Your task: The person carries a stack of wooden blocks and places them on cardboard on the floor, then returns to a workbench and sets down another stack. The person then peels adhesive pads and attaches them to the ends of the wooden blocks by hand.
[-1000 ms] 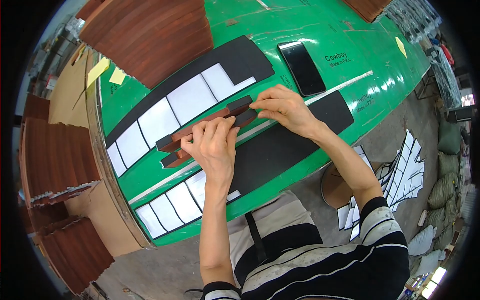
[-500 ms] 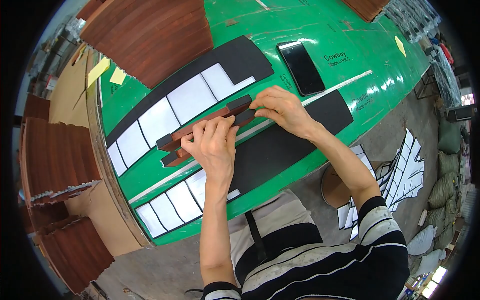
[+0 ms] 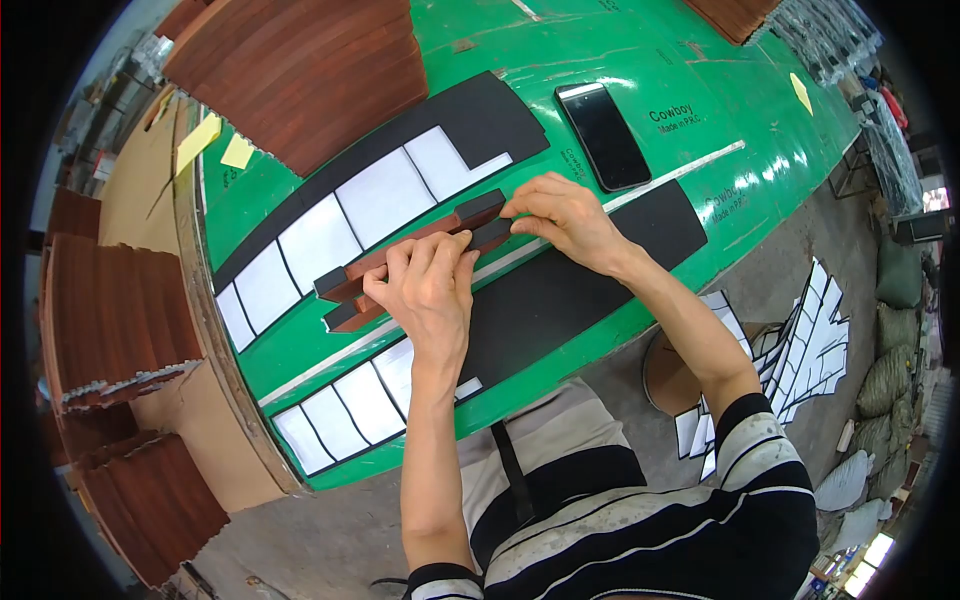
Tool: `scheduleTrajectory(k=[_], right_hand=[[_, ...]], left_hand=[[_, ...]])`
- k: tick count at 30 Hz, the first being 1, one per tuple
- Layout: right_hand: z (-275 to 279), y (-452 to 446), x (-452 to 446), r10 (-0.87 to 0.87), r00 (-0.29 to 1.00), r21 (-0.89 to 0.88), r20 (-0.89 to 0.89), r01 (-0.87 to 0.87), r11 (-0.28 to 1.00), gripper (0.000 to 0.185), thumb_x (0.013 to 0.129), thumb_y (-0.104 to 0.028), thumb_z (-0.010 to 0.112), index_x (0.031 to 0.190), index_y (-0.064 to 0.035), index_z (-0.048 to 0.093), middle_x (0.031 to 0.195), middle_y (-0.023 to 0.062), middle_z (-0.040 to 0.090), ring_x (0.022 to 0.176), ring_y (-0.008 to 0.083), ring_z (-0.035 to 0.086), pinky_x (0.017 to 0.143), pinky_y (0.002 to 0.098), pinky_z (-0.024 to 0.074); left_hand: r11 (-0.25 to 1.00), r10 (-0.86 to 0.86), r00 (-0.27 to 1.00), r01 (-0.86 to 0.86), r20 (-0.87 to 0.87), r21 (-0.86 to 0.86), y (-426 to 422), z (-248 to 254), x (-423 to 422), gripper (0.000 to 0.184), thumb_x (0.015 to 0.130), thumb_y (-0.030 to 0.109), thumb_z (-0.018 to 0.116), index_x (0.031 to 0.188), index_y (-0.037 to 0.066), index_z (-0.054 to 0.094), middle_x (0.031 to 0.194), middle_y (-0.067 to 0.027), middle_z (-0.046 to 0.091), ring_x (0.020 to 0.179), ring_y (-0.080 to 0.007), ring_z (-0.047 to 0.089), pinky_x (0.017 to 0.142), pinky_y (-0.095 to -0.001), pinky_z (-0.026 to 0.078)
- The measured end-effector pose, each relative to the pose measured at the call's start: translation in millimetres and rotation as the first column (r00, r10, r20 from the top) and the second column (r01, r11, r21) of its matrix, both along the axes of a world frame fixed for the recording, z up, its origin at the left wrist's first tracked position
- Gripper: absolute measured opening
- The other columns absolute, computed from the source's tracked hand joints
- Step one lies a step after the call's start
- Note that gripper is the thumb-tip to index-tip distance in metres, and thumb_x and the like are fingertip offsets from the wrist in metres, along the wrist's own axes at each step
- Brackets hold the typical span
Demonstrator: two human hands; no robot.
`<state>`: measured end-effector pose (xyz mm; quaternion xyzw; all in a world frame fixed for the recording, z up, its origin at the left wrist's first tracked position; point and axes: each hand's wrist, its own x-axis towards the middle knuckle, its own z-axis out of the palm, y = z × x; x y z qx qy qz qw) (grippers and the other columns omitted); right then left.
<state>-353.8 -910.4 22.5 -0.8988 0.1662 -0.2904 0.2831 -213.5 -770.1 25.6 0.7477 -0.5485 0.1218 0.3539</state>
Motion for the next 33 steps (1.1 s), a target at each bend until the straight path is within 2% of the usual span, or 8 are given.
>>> scheduleTrajectory(k=[8, 13, 19, 25, 28, 30, 31, 33], right_hand=[[1, 11, -5, -0.079, 0.996, 0.348, -0.031, 0.084, 0.934, 0.018, 0.08, -0.006, 0.067, 0.098, -0.0041, 0.067, 0.096, 0.0074, 0.062, 0.084, 0.0228, 0.058, 0.07, 0.0331, 0.049], [1, 43, 2, -0.173, 0.981, -0.305, 0.081, 0.19, 0.933, 0.034, 0.072, -0.002, 0.064, 0.105, -0.0103, 0.066, 0.107, 0.0045, 0.06, 0.094, 0.0275, 0.056, 0.075, 0.0341, 0.0514], [-5, 44, -11, -0.261, 0.964, -0.446, 0.055, 0.257, 0.857, 0.039, 0.072, -0.001, 0.062, 0.11, -0.0101, 0.064, 0.11, 0.0076, 0.057, 0.098, 0.0294, 0.054, 0.078, 0.0361, 0.0504], [-9, 45, -12, -0.293, 0.955, 0.221, 0.054, 0.274, 0.936, 0.035, 0.082, -0.005, 0.064, 0.116, -0.0019, 0.057, 0.103, 0.0118, 0.059, 0.088, 0.0254, 0.06, 0.073, 0.0338, 0.0499], [-9, 49, -3, -0.248, 0.969, 0.395, -0.023, 0.236, 0.888, 0.035, 0.084, -0.007, 0.065, 0.116, -0.0004, 0.056, 0.098, 0.0127, 0.061, 0.084, 0.0214, 0.062, 0.072, 0.0308, 0.0508], [-22, 50, 1, -0.287, 0.958, 0.519, 0.015, 0.238, 0.821, 0.033, 0.085, -0.01, 0.066, 0.114, 0.0009, 0.057, 0.094, 0.0124, 0.064, 0.083, 0.0181, 0.064, 0.071, 0.0292, 0.0516], [-27, 51, 2, -0.278, 0.96, 0.52, 0.024, 0.226, 0.824, 0.033, 0.085, -0.01, 0.066, 0.114, 0.0009, 0.057, 0.094, 0.0124, 0.064, 0.083, 0.0181, 0.064, 0.071, 0.0292, 0.0516], [-34, 48, 4, -0.345, 0.938, 0.533, 0.049, 0.267, 0.803, 0.031, 0.085, -0.012, 0.067, 0.111, 0.0019, 0.059, 0.089, 0.0119, 0.066, 0.081, 0.0164, 0.064, 0.07, 0.0281, 0.0523]], left_hand=[[1.0, -0.002, 0.999, 0.003, 0.044, -0.012, 0, -2, 0, 0.017, 0.073, 0.015, 0.074, 0.09, 0.014, 0.069, 0.085, 0.0028, 0.063, 0.084, -0.0168, 0.054, 0.078, -0.038, 0.027], [0.997, -0.005, 0.976, 0.023, 0.22, -0.078, -1, -13, 1, 0.02, 0.074, 0.012, 0.068, 0.092, 0.022, 0.07, 0.079, 0.0077, 0.058, 0.076, -0.0142, 0.049, 0.075, -0.0363, 0.029], [0.996, -0.028, 0.978, 0.045, 0.208, -0.076, 0, -13, 2, 0.022, 0.075, 0.014, 0.071, 0.095, 0.02, 0.07, 0.08, 0.0056, 0.059, 0.077, -0.0159, 0.05, 0.074, -0.0363, 0.03], [0.977, 0.022, 0.949, 0.046, 0.315, -0.207, 27, -3, -1, 0.03, 0.074, 0.005, 0.064, 0.099, 0.021, 0.069, 0.106, -0.0017, 0.058, 0.098, -0.0162, 0.051, 0.081, -0.0354, 0.027], [0.97, 0.173, 0.955, -0.122, 0.243, -0.212, 71, -3, 3, 0.031, 0.076, 0.005, 0.066, 0.106, 0.015, 0.066, 0.105, -0.0049, 0.056, 0.099, -0.0201, 0.051, 0.087, -0.0392, 0.029], [0.801, 0.359, 0.873, -0.47, -0.329, -0.372, 86, -14, 16, 0.036, 0.079, 0.004, 0.068, 0.114, 0.006, 0.059, 0.101, -0.0093, 0.055, 0.095, -0.023, 0.052, 0.086, -0.0398, 0.037], [0.796, 0.366, 0.873, -0.473, -0.322, -0.378, 93, -15, 24, 0.036, 0.079, 0.004, 0.068, 0.114, 0.006, 0.059, 0.101, -0.0093, 0.055, 0.095, -0.023, 0.052, 0.086, -0.0398, 0.037], [0.939, 0.26, 0.762, -0.343, -0.593, -0.029, 100, -15, 37, 0.038, 0.082, 0.002, 0.066, 0.117, -0.001, 0.052, 0.097, -0.0126, 0.053, 0.089, -0.0243, 0.053, 0.078, -0.0361, 0.045]])
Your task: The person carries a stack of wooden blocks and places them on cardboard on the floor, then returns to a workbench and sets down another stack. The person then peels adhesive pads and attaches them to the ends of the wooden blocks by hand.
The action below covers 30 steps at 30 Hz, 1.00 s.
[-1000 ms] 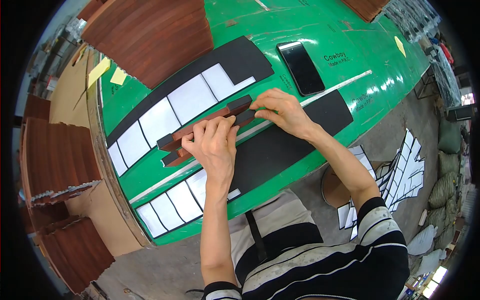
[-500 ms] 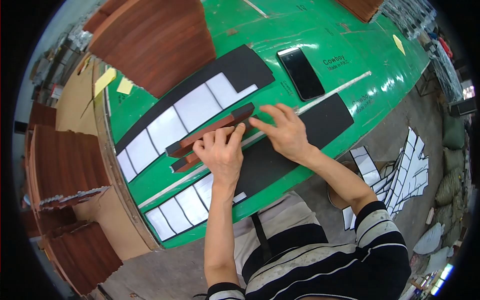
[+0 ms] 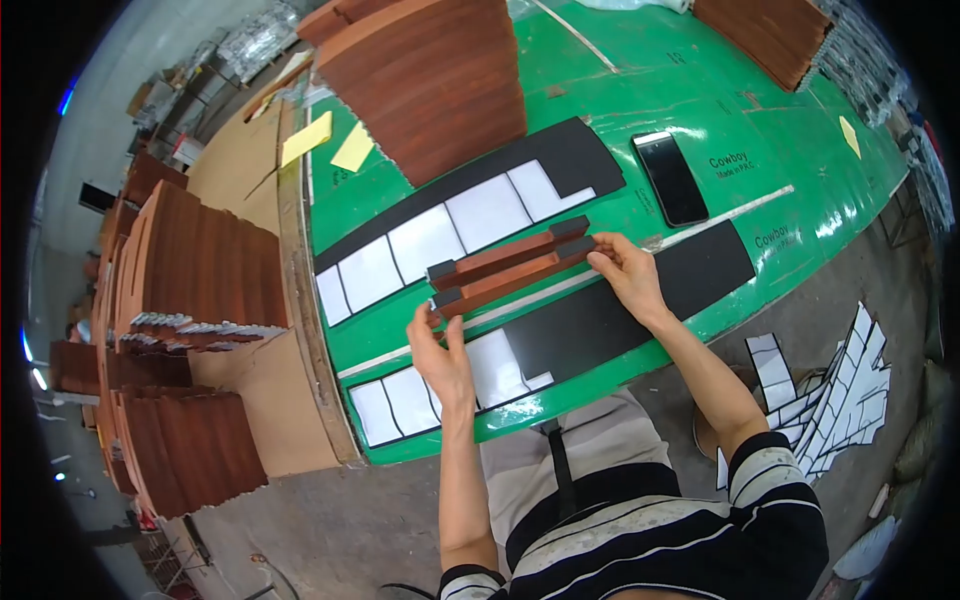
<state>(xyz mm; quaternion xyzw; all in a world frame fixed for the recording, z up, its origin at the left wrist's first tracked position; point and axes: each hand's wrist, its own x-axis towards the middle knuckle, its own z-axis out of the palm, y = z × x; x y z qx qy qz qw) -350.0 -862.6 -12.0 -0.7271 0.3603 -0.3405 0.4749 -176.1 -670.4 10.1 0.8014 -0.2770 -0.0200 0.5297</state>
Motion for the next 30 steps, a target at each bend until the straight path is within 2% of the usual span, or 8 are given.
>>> scheduleTrajectory(k=[1, 6, 10, 12, 20, 22, 24, 30], right_hand=[[0, 0, 1, -0.033, 0.999, 0.027, 0.011, 0.033, 0.999, 0.029, 0.085, -0.013, 0.067, 0.109, 0.0021, 0.06, 0.088, 0.0117, 0.067, 0.081, 0.0153, 0.064, 0.07, 0.0272, 0.0519], [-11, -17, 3, -0.051, 0.997, 0.065, 0.06, 0.047, 0.997, 0.033, 0.084, -0.011, 0.067, 0.113, 0.0016, 0.058, 0.093, 0.0096, 0.064, 0.079, 0.0152, 0.064, 0.07, 0.0268, 0.0516], [18, -28, 5, 0.137, 0.991, 0.277, 0.01, -0.134, 0.952, 0.042, 0.084, -0.005, 0.066, 0.123, 0.0016, 0.053, 0.096, 0.0074, 0.057, 0.076, 0.0143, 0.062, 0.067, 0.0268, 0.0506], [10, -41, 8, 0.22, 0.975, 0.212, 0.019, -0.219, 0.952, 0.044, 0.083, -0.002, 0.066, 0.124, 0.0021, 0.052, 0.095, 0.0074, 0.054, 0.073, 0.0127, 0.061, 0.064, 0.0262, 0.0496], [9, -54, 21, 0.201, 0.979, 0.063, -0.033, -0.199, 0.978, 0.04, 0.082, -0.002, 0.065, 0.121, 0.0024, 0.055, 0.093, 0.0077, 0.056, 0.07, 0.0118, 0.061, 0.063, 0.0259, 0.0501], [24, -53, 15, 0.221, 0.975, 0.206, 0.033, -0.223, 0.953, 0.039, 0.083, -0.001, 0.064, 0.121, 0.0018, 0.055, 0.092, 0.0091, 0.057, 0.069, 0.0108, 0.06, 0.062, 0.027, 0.0503], [50, -66, 15, 0.211, 0.976, 0.138, -0.05, -0.202, 0.97, 0.036, 0.085, -0.003, 0.062, 0.12, 0.0021, 0.056, 0.093, 0.0105, 0.059, 0.07, 0.0101, 0.06, 0.062, 0.0273, 0.0502], [145, -134, 85, 0.075, 0.988, -0.511, 0.135, 0.004, 0.86, 0.028, 0.092, -0.015, 0.055, 0.117, -0.0021, 0.059, 0.097, 0.0092, 0.061, 0.075, 0.0173, 0.061, 0.065, 0.0275, 0.0487]], left_hand=[[1.0, -0.01, 0.995, 0.011, 0.097, -0.015, -3, -7, 5, 0.034, 0.082, 0.001, 0.066, 0.114, 0.0, 0.054, 0.095, -0.0129, 0.053, 0.082, -0.0215, 0.054, 0.067, -0.031, 0.046], [0.998, -0.035, 0.99, 0.043, 0.136, -0.055, -20, -5, 16, 0.033, 0.08, 0.0, 0.067, 0.111, -0.001, 0.054, 0.095, -0.0127, 0.055, 0.078, -0.0199, 0.055, 0.069, -0.0318, 0.046], [0.991, -0.033, 0.999, 0.029, -0.025, -0.127, -27, 19, 26, 0.043, 0.074, -0.005, 0.071, 0.114, -0.002, 0.057, 0.094, -0.0098, 0.058, 0.074, -0.0164, 0.054, 0.067, -0.0292, 0.046], [0.97, -0.223, 0.975, 0.221, 0.011, 0.099, -22, 16, 44, 0.05, 0.071, -0.006, 0.071, 0.118, -0.002, 0.056, 0.097, -0.0093, 0.059, 0.073, -0.0153, 0.054, 0.066, -0.0279, 0.047], [0.971, -0.207, 0.974, 0.193, 0.092, 0.143, -30, 9, 55, 0.059, 0.069, -0.004, 0.073, 0.125, -0.002, 0.052, 0.105, -0.0109, 0.058, 0.076, -0.0167, 0.055, 0.066, -0.028, 0.047], [0.943, -0.316, 0.938, 0.294, 0.145, 0.153, -27, 16, 57, 0.071, 0.069, -0.003, 0.074, 0.133, -0.003, 0.043, 0.113, -0.0134, 0.054, 0.083, -0.0188, 0.055, 0.069, -0.0285, 0.048], [0.924, -0.351, 0.936, 0.339, 0.038, 0.177, -22, 29, 62, 0.073, 0.073, -0.003, 0.072, 0.137, -0.004, 0.037, 0.119, -0.0148, 0.05, 0.089, -0.021, 0.054, 0.074, -0.0292, 0.047], [0.988, -0.148, 0.933, 0.156, 0.328, 0.0, -70, 112, 128, 0.039, 0.088, 0.01, 0.058, 0.126, 0.002, 0.052, 0.113, -0.0135, 0.055, 0.094, -0.0232, 0.054, 0.083, -0.0334, 0.043]])
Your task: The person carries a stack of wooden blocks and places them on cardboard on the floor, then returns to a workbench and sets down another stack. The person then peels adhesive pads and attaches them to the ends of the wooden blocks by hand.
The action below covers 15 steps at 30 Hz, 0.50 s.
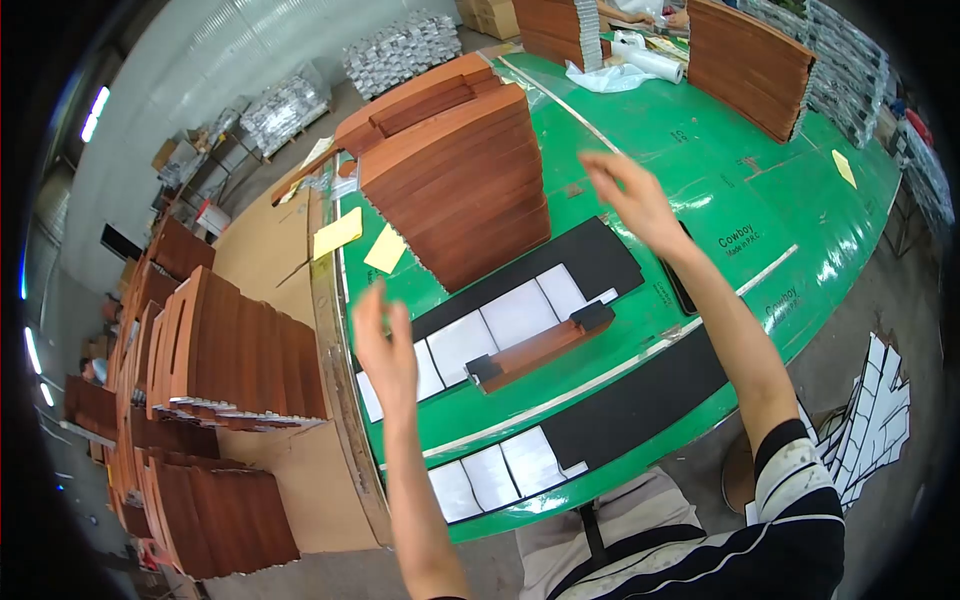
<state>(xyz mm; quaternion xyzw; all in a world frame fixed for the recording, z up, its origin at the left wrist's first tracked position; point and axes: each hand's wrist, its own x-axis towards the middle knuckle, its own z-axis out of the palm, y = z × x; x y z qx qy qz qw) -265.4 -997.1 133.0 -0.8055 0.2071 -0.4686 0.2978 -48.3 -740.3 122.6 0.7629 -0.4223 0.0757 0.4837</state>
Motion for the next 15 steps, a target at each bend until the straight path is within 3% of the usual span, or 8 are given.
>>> scheduleTrajectory(k=[2, 4, 5, 7, 9, 11, 13, 15], right_hand=[[39, -8, 30, -0.018, 1.0, 0.179, -0.003, 0.018, 0.984, 0.033, 0.097, -0.022, 0.049, 0.124, -0.0039, 0.056, 0.085, 0.0047, 0.054, 0.074, 0.0105, 0.05, 0.071, 0.0267, 0.0453], [45, -39, 64, -0.123, 0.99, -0.008, 0.068, 0.124, 0.992, 0.031, 0.093, -0.025, 0.051, 0.114, -0.004, 0.06, 0.096, 0.0147, 0.06, 0.085, 0.0265, 0.06, 0.078, 0.038, 0.047], [54, -46, 73, -0.12, 0.991, -0.008, 0.067, 0.12, 0.993, 0.031, 0.093, -0.025, 0.051, 0.114, -0.004, 0.06, 0.096, 0.0147, 0.06, 0.085, 0.0265, 0.06, 0.078, 0.038, 0.047], [72, -49, 83, -0.003, 0.971, 0.164, -0.24, 0.044, 0.986, 0.033, 0.092, -0.025, 0.05, 0.116, -0.0049, 0.06, 0.1, 0.0181, 0.06, 0.089, 0.0279, 0.059, 0.081, 0.0387, 0.0461], [81, -39, 85, 0.01, 0.974, 0.206, -0.228, 0.038, 0.978, 0.032, 0.092, -0.024, 0.051, 0.113, -0.0014, 0.06, 0.102, 0.0176, 0.061, 0.091, 0.0272, 0.058, 0.084, 0.0384, 0.0456], [82, -36, 82, 0.022, 0.976, 0.248, -0.216, 0.033, 0.968, 0.032, 0.092, -0.023, 0.052, 0.11, 0.0021, 0.06, 0.104, 0.0172, 0.062, 0.093, 0.0264, 0.058, 0.086, 0.0382, 0.0451], [80, -31, 79, 0.036, 0.988, 0.298, 0.153, -0.081, 0.951, 0.034, 0.095, -0.028, 0.053, 0.116, -0.0011, 0.058, 0.107, 0.0027, 0.058, 0.095, 0.0134, 0.055, 0.087, 0.0304, 0.0455], [83, -18, 65, 0.139, 0.934, 0.37, 0.329, -0.263, 0.891, 0.033, 0.095, -0.025, 0.054, 0.117, -0.0007, 0.057, 0.107, 0.0022, 0.058, 0.096, 0.013, 0.055, 0.088, 0.0304, 0.0454]], left_hand=[[0.995, 0.017, 0.99, -0.003, 0.143, -0.095, -39, 40, 20, 0.034, 0.093, 0.017, 0.052, 0.123, 0.001, 0.055, 0.111, -0.0152, 0.055, 0.097, -0.0251, 0.054, 0.086, -0.0342, 0.042], [0.996, 0.069, 0.993, -0.064, 0.093, -0.059, -69, 70, 35, 0.036, 0.095, 0.023, 0.05, 0.122, 0.0, 0.055, 0.113, -0.0186, 0.054, 0.099, -0.027, 0.054, 0.088, -0.0342, 0.041], [0.996, 0.085, 0.995, -0.085, 0.059, 0.004, -87, 78, 55, 0.038, 0.094, 0.025, 0.05, 0.122, 0.0, 0.056, 0.112, -0.0196, 0.056, 0.098, -0.0262, 0.055, 0.088, -0.0343, 0.041], [0.992, 0.102, 0.995, -0.103, 0.023, 0.071, -102, 89, 63, 0.039, 0.093, 0.027, 0.051, 0.121, 0.0, 0.057, 0.11, -0.0206, 0.058, 0.097, -0.0253, 0.056, 0.087, -0.0343, 0.042], [0.996, 0.087, 0.955, -0.076, -0.282, 0.052, -106, 101, 51, 0.041, 0.089, 0.025, 0.058, 0.119, -0.004, 0.058, 0.106, -0.0197, 0.063, 0.094, -0.023, 0.06, 0.086, -0.0342, 0.044], [0.997, 0.026, 0.954, -0.048, -0.298, -0.065, -105, 96, 58, 0.042, 0.087, 0.023, 0.061, 0.118, -0.005, 0.059, 0.105, -0.0174, 0.064, 0.093, -0.0213, 0.061, 0.085, -0.034, 0.045], [0.956, -0.134, 0.922, 0.024, -0.364, -0.291, -100, 98, 56, 0.038, 0.082, 0.011, 0.068, 0.114, -0.008, 0.059, 0.104, -0.0124, 0.065, 0.091, -0.0171, 0.061, 0.082, -0.0308, 0.047], [0.914, -0.237, 0.898, 0.078, -0.369, -0.398, -86, 98, 49, 0.035, 0.081, 0.007, 0.068, 0.112, -0.006, 0.059, 0.102, -0.0117, 0.064, 0.09, -0.0163, 0.06, 0.081, -0.0293, 0.047]])
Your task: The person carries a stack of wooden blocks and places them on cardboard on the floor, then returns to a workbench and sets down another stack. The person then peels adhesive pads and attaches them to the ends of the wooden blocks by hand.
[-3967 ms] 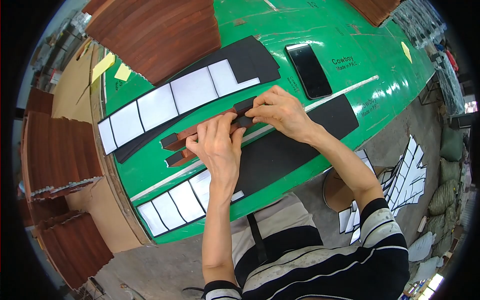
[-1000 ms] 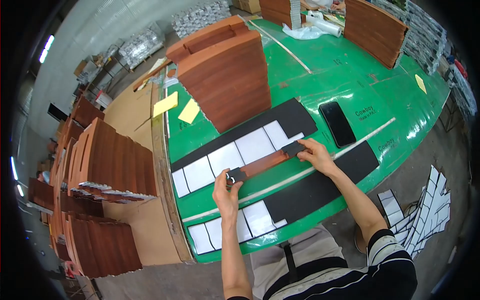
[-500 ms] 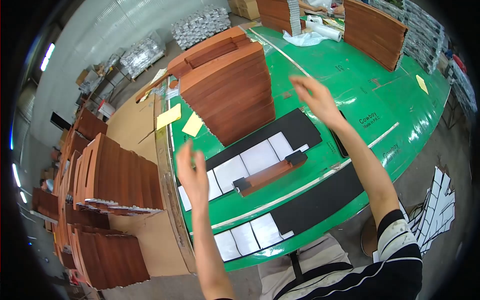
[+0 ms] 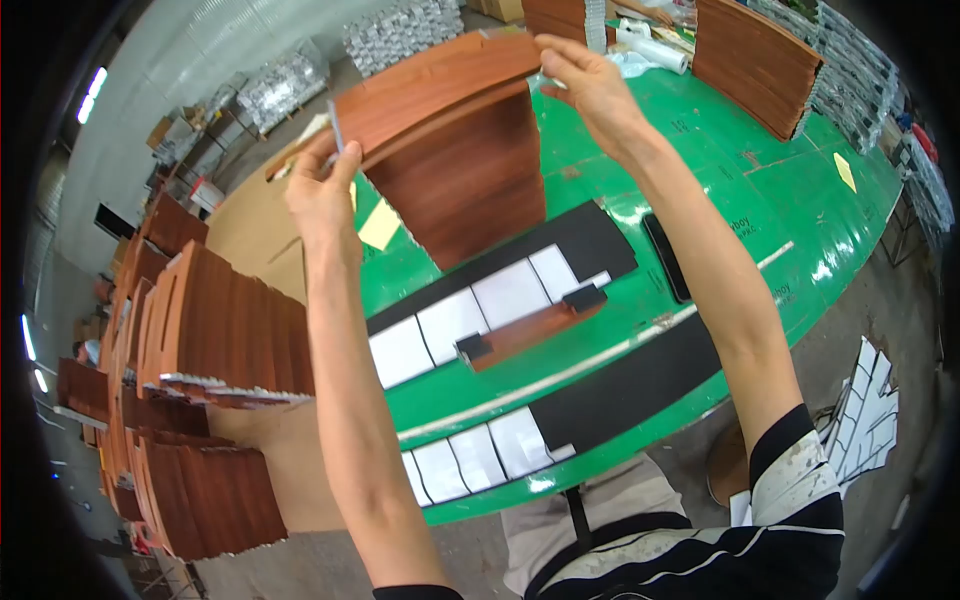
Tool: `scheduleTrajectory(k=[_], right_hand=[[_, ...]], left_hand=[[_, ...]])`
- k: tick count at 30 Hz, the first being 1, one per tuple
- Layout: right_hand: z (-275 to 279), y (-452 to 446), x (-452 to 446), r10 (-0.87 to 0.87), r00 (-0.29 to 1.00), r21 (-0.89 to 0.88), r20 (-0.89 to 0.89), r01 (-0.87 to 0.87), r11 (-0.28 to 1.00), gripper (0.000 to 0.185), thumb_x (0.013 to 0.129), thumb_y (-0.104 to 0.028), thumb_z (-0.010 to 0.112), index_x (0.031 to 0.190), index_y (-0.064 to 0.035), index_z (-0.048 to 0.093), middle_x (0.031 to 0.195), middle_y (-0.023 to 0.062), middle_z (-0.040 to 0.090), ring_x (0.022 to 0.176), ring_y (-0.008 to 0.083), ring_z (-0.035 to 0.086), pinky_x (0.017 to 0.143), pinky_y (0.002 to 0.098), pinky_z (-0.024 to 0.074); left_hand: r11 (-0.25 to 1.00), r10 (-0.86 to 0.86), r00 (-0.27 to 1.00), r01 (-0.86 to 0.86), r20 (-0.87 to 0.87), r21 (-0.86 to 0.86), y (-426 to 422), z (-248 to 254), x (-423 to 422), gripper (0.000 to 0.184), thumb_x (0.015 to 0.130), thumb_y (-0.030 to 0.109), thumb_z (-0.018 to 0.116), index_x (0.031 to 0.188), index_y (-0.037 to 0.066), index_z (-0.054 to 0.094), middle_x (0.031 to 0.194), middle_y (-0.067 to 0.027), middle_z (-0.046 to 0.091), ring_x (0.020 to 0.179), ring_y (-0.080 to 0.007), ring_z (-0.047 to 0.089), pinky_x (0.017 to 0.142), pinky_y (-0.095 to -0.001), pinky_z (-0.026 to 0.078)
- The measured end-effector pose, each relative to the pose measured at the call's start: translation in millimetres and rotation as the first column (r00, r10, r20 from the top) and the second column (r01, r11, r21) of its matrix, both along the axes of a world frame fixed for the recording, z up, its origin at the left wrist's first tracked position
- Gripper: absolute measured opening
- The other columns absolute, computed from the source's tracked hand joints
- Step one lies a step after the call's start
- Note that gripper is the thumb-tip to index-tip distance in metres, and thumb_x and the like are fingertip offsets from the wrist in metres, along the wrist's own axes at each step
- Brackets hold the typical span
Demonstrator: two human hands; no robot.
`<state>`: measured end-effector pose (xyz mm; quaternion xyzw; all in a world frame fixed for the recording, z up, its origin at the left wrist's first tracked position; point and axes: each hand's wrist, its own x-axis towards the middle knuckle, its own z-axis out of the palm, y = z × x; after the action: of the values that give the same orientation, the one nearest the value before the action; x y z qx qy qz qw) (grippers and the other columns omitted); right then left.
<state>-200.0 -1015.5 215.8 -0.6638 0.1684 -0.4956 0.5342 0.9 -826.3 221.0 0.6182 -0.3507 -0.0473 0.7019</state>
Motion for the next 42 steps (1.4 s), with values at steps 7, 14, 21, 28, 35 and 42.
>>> scheduleTrajectory(k=[7, 14, 21, 28, 35, 42], right_hand=[[-57, 89, -110, 0.03, 0.986, -0.017, -0.162, -0.033, 0.999, 0.034, 0.088, -0.015, 0.063, 0.118, -0.0014, 0.053, 0.099, 0.0019, 0.053, 0.095, 0.0104, 0.053, 0.083, 0.0247, 0.0444], [-192, 145, -157, 0.19, 0.96, 0.251, -0.205, -0.136, 0.958, 0.025, 0.088, -0.006, 0.062, 0.111, -0.0036, 0.052, 0.095, -0.0011, 0.05, 0.088, 0.0072, 0.05, 0.077, 0.0221, 0.0436], [-216, 137, -154, 0.028, 0.859, 0.097, -0.511, 0.025, 0.995, 0.022, 0.085, -0.005, 0.064, 0.104, -0.0007, 0.054, 0.095, 0.0036, 0.057, 0.091, 0.0103, 0.055, 0.081, 0.0263, 0.0489], [-201, 161, -158, -0.116, 0.859, 0.008, -0.5, 0.138, 0.99, 0.023, 0.086, -0.003, 0.061, 0.109, -0.0028, 0.058, 0.094, 0.0049, 0.061, 0.083, 0.0126, 0.059, 0.073, 0.0269, 0.0492], [-193, 244, -145, -0.02, 0.844, -0.641, -0.536, -0.391, 0.66, 0.019, 0.063, -0.005, 0.069, 0.079, -0.0077, 0.06, 0.078, 0.0029, 0.054, 0.073, 0.0198, 0.055, 0.058, 0.0279, 0.0494], [-198, 248, -141, -0.153, 0.65, -0.648, -0.744, -0.648, 0.399, 0.019, 0.065, -0.009, 0.067, 0.082, -0.002, 0.059, 0.081, 0.0055, 0.055, 0.072, 0.0203, 0.056, 0.059, 0.0279, 0.0502]], left_hand=[[1.0, 0.015, 0.985, -0.018, 0.174, 0.016, 116, -58, -94, 0.038, 0.077, -0.002, 0.07, 0.112, -0.002, 0.057, 0.099, -0.0065, 0.058, 0.085, -0.0131, 0.054, 0.076, -0.0254, 0.046], [0.963, 0.038, 0.995, -0.06, 0.09, 0.262, 173, -198, -143, 0.039, 0.074, -0.003, 0.071, 0.112, -0.003, 0.059, 0.095, -0.0076, 0.059, 0.082, -0.0147, 0.056, 0.071, -0.0272, 0.047], [0.88, 0.074, 0.971, -0.17, 0.226, 0.443, 165, -218, -152, 0.032, 0.079, 0.0, 0.069, 0.11, -0.003, 0.06, 0.093, -0.0103, 0.062, 0.08, -0.0178, 0.059, 0.069, -0.0295, 0.049], [0.871, 0.106, 0.977, -0.181, 0.185, 0.457, 170, -204, -165, 0.033, 0.082, 0.0, 0.065, 0.115, -0.002, 0.059, 0.098, -0.0113, 0.062, 0.089, -0.0216, 0.059, 0.072, -0.032, 0.048], [0.836, -0.164, 0.786, -0.21, 0.596, 0.508, 217, -214, -237, 0.028, 0.072, 0.001, 0.069, 0.099, 0.006, 0.063, 0.099, -0.007, 0.06, 0.095, -0.0249, 0.056, 0.082, -0.0382, 0.039], [0.823, -0.227, 0.769, -0.176, 0.597, 0.54, 223, -231, -252, 0.027, 0.069, 0.007, 0.069, 0.096, 0.009, 0.067, 0.095, 0.0002, 0.061, 0.092, -0.0192, 0.055, 0.08, -0.035, 0.036]])
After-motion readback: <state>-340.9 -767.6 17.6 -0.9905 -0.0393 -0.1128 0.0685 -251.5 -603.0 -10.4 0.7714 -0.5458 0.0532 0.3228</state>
